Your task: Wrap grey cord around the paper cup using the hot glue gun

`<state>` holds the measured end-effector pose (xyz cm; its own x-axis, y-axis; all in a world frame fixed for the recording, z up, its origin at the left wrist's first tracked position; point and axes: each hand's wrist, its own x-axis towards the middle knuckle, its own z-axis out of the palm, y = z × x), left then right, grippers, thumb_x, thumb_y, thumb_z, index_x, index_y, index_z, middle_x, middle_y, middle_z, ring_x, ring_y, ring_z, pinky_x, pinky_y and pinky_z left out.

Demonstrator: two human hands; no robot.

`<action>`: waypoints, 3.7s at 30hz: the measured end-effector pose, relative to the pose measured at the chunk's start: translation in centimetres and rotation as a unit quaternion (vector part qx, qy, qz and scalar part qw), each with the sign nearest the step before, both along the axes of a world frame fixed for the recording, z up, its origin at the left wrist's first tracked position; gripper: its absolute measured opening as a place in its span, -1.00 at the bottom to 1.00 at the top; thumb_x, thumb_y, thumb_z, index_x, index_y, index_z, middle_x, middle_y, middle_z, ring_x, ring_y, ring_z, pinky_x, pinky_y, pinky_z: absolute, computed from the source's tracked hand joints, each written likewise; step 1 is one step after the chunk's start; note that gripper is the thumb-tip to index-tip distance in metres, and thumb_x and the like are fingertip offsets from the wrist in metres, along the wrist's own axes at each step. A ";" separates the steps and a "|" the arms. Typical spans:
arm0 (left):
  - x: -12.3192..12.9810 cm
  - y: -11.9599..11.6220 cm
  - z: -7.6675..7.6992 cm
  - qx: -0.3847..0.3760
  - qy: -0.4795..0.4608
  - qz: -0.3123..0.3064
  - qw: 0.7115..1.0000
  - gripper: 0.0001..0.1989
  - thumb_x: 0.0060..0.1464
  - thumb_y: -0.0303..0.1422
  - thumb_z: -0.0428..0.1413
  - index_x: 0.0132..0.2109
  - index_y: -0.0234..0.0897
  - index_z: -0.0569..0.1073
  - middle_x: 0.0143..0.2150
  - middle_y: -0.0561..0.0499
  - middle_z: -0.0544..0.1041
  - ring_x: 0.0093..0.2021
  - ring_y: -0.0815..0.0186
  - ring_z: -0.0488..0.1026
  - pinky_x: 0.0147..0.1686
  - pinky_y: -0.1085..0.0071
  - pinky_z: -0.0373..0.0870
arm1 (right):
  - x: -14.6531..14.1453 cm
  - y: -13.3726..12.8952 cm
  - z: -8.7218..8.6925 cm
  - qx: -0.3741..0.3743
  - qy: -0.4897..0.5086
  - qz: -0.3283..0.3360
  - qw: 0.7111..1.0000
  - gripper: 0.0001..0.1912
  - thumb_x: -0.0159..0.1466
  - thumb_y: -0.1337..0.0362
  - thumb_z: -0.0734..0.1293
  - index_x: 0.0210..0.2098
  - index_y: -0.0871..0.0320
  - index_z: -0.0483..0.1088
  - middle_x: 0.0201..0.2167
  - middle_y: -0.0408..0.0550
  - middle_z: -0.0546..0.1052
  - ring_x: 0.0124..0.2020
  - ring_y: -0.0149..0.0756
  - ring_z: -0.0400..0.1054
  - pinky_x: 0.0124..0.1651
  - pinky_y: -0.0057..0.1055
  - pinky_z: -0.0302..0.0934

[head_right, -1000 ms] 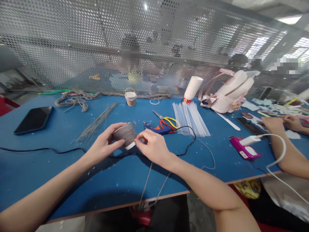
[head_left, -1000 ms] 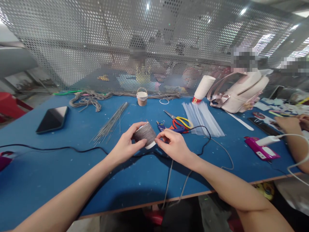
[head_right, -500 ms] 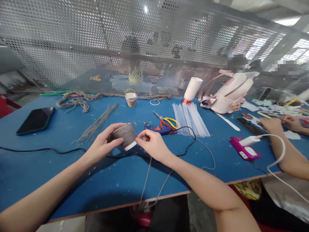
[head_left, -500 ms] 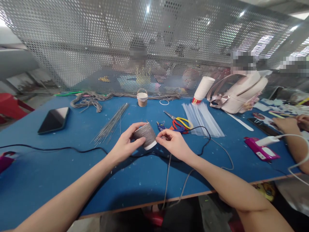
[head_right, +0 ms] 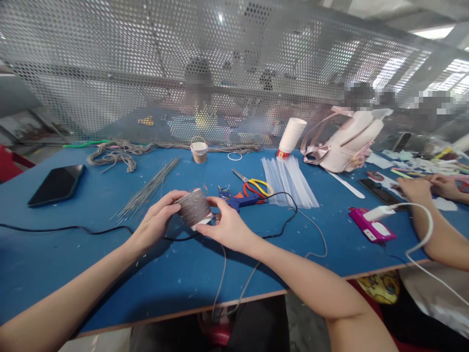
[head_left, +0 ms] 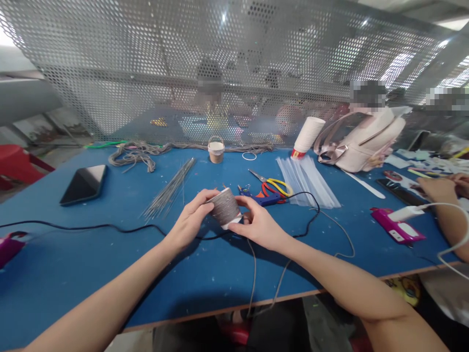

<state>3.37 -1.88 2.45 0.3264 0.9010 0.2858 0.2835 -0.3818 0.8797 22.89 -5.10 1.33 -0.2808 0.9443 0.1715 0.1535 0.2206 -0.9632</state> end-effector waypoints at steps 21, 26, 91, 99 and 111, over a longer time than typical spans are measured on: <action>1.0 -0.7 -0.4 0.114 0.093 -0.007 0.989 -0.46 0.03 -0.35 0.14 0.18 -0.18 0.28 0.07 -0.11 0.42 0.03 0.17 0.39 -0.05 0.20 0.45 | 0.2 0.2 -0.7 0.067 -0.100 -0.086 0.989 -0.42 0.11 0.24 0.48 0.08 0.13 0.25 0.04 0.08 0.46 0.01 -0.10 0.39 -0.02 -0.17 0.32; 1.1 -0.8 -0.4 0.085 0.090 0.001 0.992 -0.44 -0.02 -0.31 0.18 0.16 -0.18 0.30 0.07 -0.11 0.43 0.05 0.12 0.40 -0.03 0.17 0.44 | 0.5 0.2 -0.7 0.092 -0.145 -0.090 0.981 -0.42 0.09 0.22 0.50 0.06 0.14 0.28 0.02 0.06 0.47 -0.01 -0.10 0.40 0.00 -0.13 0.32; 0.3 0.8 0.2 -0.006 0.025 0.147 0.989 -0.68 -0.17 -0.22 0.24 -0.31 -0.22 0.31 -0.38 0.07 0.44 -0.32 0.25 0.43 -0.30 0.32 0.36 | 2.3 -2.1 1.2 0.110 -0.163 -0.063 0.978 -0.89 0.18 0.26 0.29 -0.43 0.09 0.25 -0.62 -0.26 0.32 -0.63 -0.45 0.13 -0.51 -0.46 0.13; 0.2 0.8 -0.2 0.018 0.066 0.164 0.984 -0.68 -0.14 -0.19 0.22 -0.31 -0.21 0.29 -0.39 0.08 0.38 -0.32 0.24 0.39 -0.33 0.33 0.31 | 2.0 -1.9 0.9 0.140 -0.182 -0.064 0.971 -0.82 0.21 0.22 0.28 -0.48 0.09 0.22 -0.63 -0.25 0.31 -0.64 -0.46 0.09 -0.53 -0.47 0.09; 0.2 0.6 -0.3 0.017 0.081 0.164 0.983 -0.71 -0.14 -0.23 0.20 -0.31 -0.22 0.29 -0.37 0.05 0.40 -0.34 0.25 0.38 -0.30 0.30 0.32 | 2.0 -2.1 0.9 0.173 -0.189 -0.026 0.966 -0.83 0.23 0.22 0.26 -0.46 0.08 0.21 -0.62 -0.24 0.30 -0.65 -0.45 0.08 -0.54 -0.46 0.06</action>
